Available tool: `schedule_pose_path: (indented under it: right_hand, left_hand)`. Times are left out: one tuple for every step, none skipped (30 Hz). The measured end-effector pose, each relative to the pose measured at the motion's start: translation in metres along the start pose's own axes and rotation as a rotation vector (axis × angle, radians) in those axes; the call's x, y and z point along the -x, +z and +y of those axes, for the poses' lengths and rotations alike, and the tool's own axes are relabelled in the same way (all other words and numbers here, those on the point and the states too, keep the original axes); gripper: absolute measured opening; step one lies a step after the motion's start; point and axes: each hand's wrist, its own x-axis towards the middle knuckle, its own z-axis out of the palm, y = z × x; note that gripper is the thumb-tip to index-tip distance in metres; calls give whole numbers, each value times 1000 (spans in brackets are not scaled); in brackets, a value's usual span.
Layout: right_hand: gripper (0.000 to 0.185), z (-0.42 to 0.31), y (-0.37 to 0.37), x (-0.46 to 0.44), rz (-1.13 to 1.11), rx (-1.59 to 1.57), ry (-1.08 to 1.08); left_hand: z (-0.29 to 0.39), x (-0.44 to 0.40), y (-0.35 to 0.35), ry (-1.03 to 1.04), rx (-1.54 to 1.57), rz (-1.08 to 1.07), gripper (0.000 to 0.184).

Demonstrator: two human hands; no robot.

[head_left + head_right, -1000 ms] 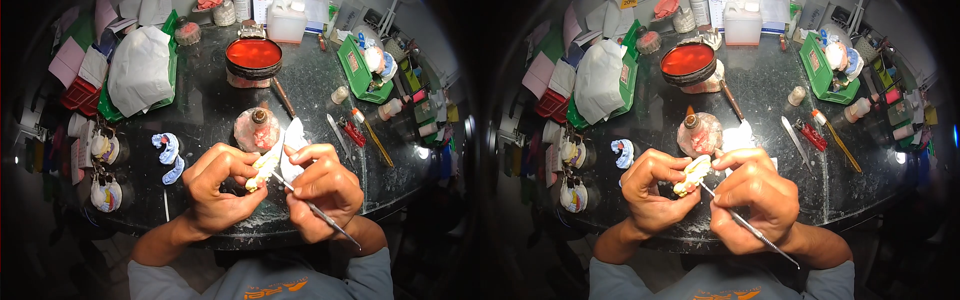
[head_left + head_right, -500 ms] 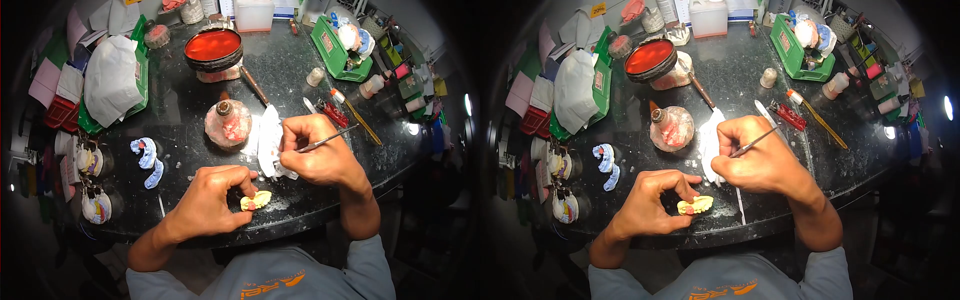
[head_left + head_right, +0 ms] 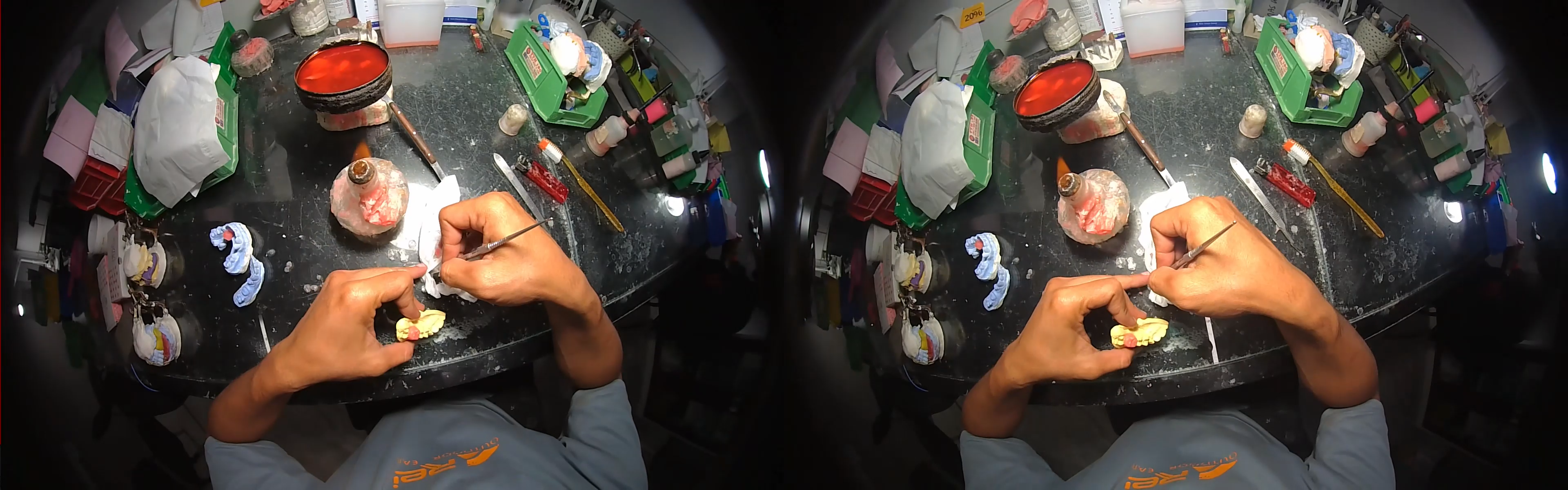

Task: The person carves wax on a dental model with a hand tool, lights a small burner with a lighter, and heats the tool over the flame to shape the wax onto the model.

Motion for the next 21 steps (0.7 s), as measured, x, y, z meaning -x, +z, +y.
schedule_pose_path:
  right_hand:
    - [18, 1, 1, 0, 5, -8, -16]
    - [17, -2, 0, 0, 5, 14, 4]
    - [17, -8, -2, 0, 4, 37, 25]
    - [16, -11, -3, 0, 5, 59, 45]
    - [16, -11, -2, 0, 12, 40, 66]
    - [15, -11, -2, 0, 20, 20, 87]
    - [15, -12, -1, 0, 28, -1, 109]
    - [14, -12, -1, 0, 27, 23, 106]
    - [13, -12, -1, -1, 25, 47, 103]
    - [11, -12, -1, -1, 24, 70, 100]
    - [11, -13, -1, 0, 38, 50, 95]
    - [11, -14, -2, 1, 51, 31, 87]
    - [10, -16, -2, 2, 63, 14, 77]
    - [10, -14, -1, 2, 131, 9, 21]
    - [9, -9, 0, 3, 197, 3, -38]
    - [9, -7, 1, 2, 262, -2, -99]
    - [10, -8, 2, 2, 312, -26, -226]
    - [11, -5, 0, 0, 345, 46, -333]
    - [10, -6, 2, -2, 382, 51, -430]
    - [11, -7, 5, -3, 419, 54, -525]
    - [12, -6, 8, -2, 420, 32, -516]
  left_hand:
    - [0, 0, 1, 21, 6, 8, 21]
    - [-1, -1, 2, 42, 12, 14, 20]
    - [-1, -1, 2, 63, 18, 21, 20]
    - [0, -1, 2, 68, 18, 18, 19]
    - [1, -1, 2, 73, 17, 15, 19]
    - [2, -1, 2, 78, 16, 11, 19]
    - [2, -2, 2, 75, 18, 6, 18]
    - [3, -2, 2, 72, 19, 2, 18]
    - [3, -2, 2, 68, 21, -2, 18]
    - [3, -2, 2, 62, 17, -7, 18]
    - [3, -2, 2, 57, 13, -11, 18]
    - [3, -2, 1, 54, 8, -13, 18]
    - [1, -2, 1, 60, -2, -1, 19]
    - [-1, -1, 2, 64, -12, 13, 19]
    - [-2, 0, 1, 69, -23, 30, 20]
    - [-2, 0, 0, 52, -36, 36, 20]
    - [-1, 2, -1, 35, -48, 43, 21]
    - [-1, 2, -3, 19, -61, 49, 21]
    - [2, 2, -5, 1, -84, 33, 21]
    - [6, 3, -8, -17, -106, 16, 21]
    - [8, 3, -10, -37, -127, -3, 22]
